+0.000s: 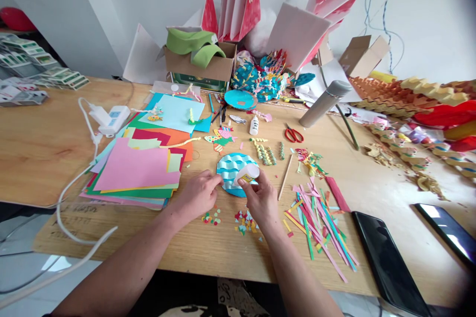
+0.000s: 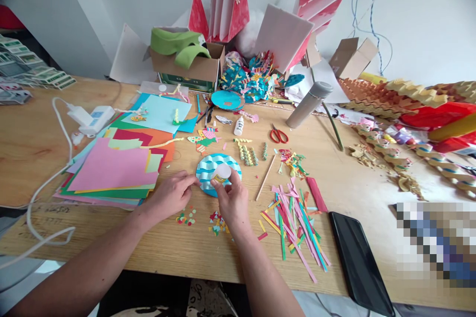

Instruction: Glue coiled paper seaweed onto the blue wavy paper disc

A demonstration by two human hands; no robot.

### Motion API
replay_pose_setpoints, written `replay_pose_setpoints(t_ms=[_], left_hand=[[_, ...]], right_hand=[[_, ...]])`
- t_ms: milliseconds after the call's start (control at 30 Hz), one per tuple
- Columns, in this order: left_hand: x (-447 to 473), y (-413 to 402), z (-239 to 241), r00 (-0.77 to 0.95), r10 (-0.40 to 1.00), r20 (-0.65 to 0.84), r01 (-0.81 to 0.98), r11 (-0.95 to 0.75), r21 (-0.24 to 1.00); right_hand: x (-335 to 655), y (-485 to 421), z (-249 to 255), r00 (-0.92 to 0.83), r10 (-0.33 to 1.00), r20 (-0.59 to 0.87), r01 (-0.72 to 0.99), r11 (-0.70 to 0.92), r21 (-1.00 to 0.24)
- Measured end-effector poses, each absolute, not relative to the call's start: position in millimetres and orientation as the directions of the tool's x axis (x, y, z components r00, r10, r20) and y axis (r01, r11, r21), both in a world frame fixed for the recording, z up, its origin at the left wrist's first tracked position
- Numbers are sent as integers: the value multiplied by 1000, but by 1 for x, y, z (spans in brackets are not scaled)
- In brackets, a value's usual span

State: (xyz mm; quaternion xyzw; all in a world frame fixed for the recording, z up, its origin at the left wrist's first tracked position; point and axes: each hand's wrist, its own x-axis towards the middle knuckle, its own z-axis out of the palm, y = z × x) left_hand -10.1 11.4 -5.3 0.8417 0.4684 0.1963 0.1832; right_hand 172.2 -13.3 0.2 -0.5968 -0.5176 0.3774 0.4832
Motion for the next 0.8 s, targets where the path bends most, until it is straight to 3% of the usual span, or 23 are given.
replay_pose_setpoints(t_ms=[800], left_hand=[[-10,12,-4,492,854,168,717,-507,478]], right_hand=[[173,-12,-5,185,980,71,274,18,-962]])
